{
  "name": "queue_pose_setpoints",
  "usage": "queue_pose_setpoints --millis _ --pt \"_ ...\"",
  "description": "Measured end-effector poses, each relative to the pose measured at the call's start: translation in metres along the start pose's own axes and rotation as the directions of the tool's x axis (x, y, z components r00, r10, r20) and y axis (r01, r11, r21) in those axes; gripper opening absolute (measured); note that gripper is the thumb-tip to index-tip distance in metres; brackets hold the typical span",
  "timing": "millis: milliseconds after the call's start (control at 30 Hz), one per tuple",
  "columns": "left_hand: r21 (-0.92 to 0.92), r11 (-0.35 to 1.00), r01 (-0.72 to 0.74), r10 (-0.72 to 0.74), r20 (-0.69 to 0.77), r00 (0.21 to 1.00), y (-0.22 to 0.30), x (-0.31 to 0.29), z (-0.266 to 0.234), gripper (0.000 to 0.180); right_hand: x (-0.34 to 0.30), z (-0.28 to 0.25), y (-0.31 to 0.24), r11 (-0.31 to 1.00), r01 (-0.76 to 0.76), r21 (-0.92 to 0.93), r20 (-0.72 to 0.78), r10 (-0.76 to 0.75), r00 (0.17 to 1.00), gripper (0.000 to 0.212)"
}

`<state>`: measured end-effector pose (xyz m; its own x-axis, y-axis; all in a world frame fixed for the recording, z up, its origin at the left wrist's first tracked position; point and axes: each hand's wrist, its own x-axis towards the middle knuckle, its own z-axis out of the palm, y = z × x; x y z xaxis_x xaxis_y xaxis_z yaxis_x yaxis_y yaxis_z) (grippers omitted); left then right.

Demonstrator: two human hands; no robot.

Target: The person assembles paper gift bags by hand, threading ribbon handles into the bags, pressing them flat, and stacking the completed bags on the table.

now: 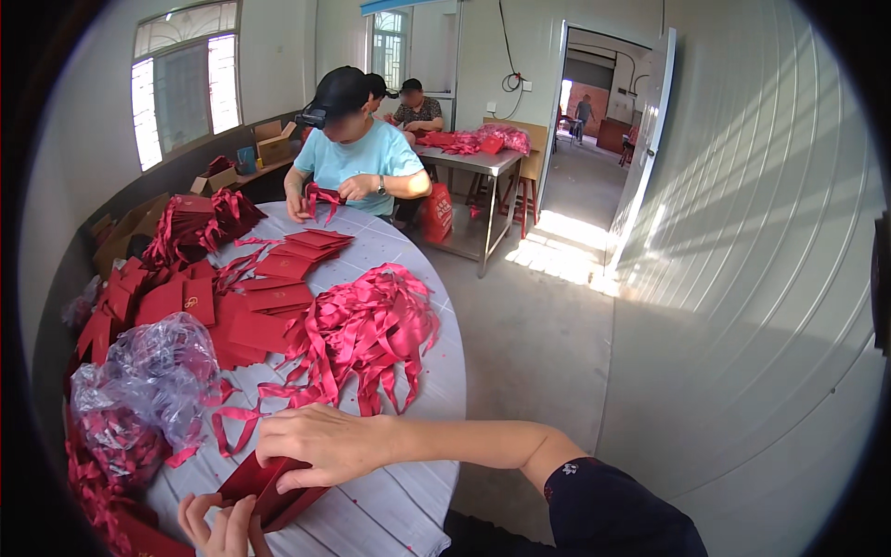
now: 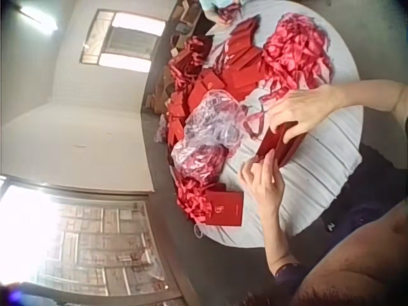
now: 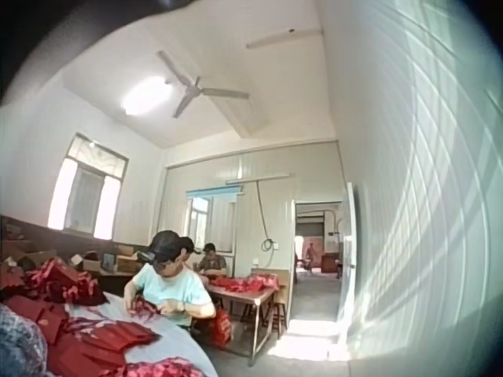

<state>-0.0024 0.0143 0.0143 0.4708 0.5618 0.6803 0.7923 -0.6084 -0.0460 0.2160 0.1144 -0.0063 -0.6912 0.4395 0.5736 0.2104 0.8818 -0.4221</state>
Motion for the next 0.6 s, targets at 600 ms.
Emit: queue_pose_setpoints --millis 600 --pt "-0.328 0.842 0.427 -0.415 0.111 0.903 -0.031 -0.016 -0.016 0.009 -0.024 -0.025 0.034 0.935 -0.15 0.32 -0.225 0.229 0.947 0.028"
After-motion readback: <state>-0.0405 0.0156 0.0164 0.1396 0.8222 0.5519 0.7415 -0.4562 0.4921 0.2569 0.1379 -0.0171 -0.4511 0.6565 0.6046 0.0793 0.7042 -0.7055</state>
